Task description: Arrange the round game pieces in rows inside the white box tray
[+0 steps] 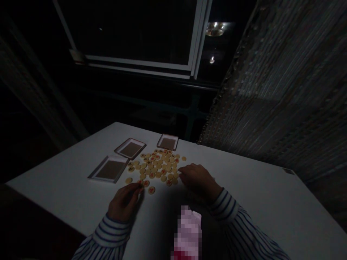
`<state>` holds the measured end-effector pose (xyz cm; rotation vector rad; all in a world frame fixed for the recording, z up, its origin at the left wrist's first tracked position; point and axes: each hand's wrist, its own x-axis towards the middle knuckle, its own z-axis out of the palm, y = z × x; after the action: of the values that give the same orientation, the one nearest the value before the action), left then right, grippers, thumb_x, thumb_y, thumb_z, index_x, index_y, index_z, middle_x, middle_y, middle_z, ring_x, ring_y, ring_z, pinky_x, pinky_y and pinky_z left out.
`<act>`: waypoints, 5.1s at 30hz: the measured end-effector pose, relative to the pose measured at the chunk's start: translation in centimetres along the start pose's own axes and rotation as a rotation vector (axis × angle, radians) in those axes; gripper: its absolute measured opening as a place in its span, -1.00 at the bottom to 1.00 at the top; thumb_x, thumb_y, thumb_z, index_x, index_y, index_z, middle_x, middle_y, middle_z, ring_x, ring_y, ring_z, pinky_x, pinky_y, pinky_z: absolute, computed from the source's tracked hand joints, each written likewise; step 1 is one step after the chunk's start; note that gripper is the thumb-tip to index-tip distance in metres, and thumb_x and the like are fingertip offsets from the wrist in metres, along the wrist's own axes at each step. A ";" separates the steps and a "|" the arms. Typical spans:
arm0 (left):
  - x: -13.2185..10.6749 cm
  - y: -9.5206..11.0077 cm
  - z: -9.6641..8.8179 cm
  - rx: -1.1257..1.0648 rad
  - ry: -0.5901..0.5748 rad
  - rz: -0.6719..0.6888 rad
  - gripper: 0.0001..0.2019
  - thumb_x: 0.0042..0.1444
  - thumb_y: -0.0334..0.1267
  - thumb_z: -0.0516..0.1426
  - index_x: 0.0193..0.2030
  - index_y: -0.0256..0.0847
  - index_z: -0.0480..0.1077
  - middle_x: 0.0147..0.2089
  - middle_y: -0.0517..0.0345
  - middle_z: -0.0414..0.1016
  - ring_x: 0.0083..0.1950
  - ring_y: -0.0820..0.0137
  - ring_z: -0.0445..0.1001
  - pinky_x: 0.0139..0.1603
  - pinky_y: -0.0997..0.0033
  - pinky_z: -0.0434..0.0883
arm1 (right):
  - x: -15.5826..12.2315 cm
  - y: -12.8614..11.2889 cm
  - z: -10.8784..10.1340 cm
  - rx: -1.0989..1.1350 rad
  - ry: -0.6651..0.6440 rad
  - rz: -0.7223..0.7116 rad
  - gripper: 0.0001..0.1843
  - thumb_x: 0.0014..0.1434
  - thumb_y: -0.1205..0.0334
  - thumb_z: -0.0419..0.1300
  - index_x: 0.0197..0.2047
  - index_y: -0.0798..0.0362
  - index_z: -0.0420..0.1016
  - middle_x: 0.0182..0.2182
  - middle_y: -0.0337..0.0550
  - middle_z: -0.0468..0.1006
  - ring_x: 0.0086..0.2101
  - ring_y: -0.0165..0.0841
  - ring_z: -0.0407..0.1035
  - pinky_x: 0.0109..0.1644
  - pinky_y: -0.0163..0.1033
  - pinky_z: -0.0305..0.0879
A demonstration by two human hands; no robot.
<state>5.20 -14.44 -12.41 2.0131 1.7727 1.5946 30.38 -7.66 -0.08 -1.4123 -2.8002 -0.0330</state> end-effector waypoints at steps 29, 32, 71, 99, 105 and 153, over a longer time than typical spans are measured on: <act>7.8 -5.1 -1.9 0.536 -0.367 -0.194 -0.73 0.01 -0.17 0.02 -0.15 -0.11 0.40 -0.13 0.07 0.48 -0.11 0.22 0.37 -0.12 0.21 0.27 | 11.9 -8.0 3.5 0.151 0.051 -0.228 -0.72 0.15 0.24 -0.12 -0.24 0.04 0.40 -0.20 -0.11 0.41 -0.15 -0.30 0.23 -0.12 -0.19 0.06; 8.1 -4.6 -1.7 0.599 -0.402 -0.240 -0.73 0.01 -0.14 0.03 -0.15 -0.08 0.39 -0.17 0.07 0.49 -0.10 0.18 0.35 -0.13 0.15 0.23 | 12.6 -8.7 4.2 0.147 0.050 -0.228 -0.72 0.13 0.26 -0.08 -0.17 0.03 0.39 -0.11 -0.10 0.36 -0.10 -0.27 0.18 -0.07 -0.12 0.03; 8.1 -4.1 -2.4 0.449 -0.220 -0.036 -0.73 0.03 -0.15 0.03 -0.15 -0.15 0.37 -0.22 0.06 0.50 -0.12 0.23 0.37 0.09 0.01 0.06 | 12.9 -9.3 3.5 0.257 0.136 -0.204 -0.68 0.17 0.26 -0.12 -0.09 0.05 0.37 -0.06 -0.09 0.36 -0.04 -0.33 0.17 -0.01 -0.19 0.02; 7.8 2.7 -0.1 0.166 -0.183 0.204 -0.75 0.04 -0.25 0.04 -0.10 -0.17 0.30 -0.15 0.08 0.46 -0.10 0.29 0.36 0.07 0.12 0.16 | 7.1 -5.4 1.7 0.933 0.153 -0.008 -0.72 0.10 0.19 0.01 -0.16 0.05 0.43 -0.24 -0.19 0.52 -0.25 -0.36 0.39 -0.14 -0.25 0.29; 7.7 3.8 0.4 0.151 -0.174 0.241 -0.75 0.04 -0.27 0.04 -0.11 -0.20 0.30 -0.17 0.09 0.47 -0.11 0.31 0.36 0.07 0.14 0.17 | 6.6 -4.5 2.0 0.972 0.161 -0.001 -0.72 0.09 0.19 0.01 -0.19 0.06 0.45 -0.28 -0.18 0.53 -0.28 -0.37 0.40 -0.17 -0.27 0.30; 6.7 10.2 6.2 -0.730 -0.412 -0.451 -0.74 -0.07 -0.17 0.14 -0.25 -0.24 0.46 -0.21 0.06 0.52 -0.13 0.33 0.44 -0.02 0.31 0.31 | -2.2 0.6 1.3 0.601 0.371 0.031 -0.72 0.08 0.19 0.06 -0.13 0.05 0.40 -0.24 -0.14 0.51 -0.24 -0.38 0.37 -0.14 -0.26 0.25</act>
<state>15.62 -9.61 -4.96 1.3478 1.1405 1.2890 32.19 -8.98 -1.37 -1.1519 -2.2155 0.4551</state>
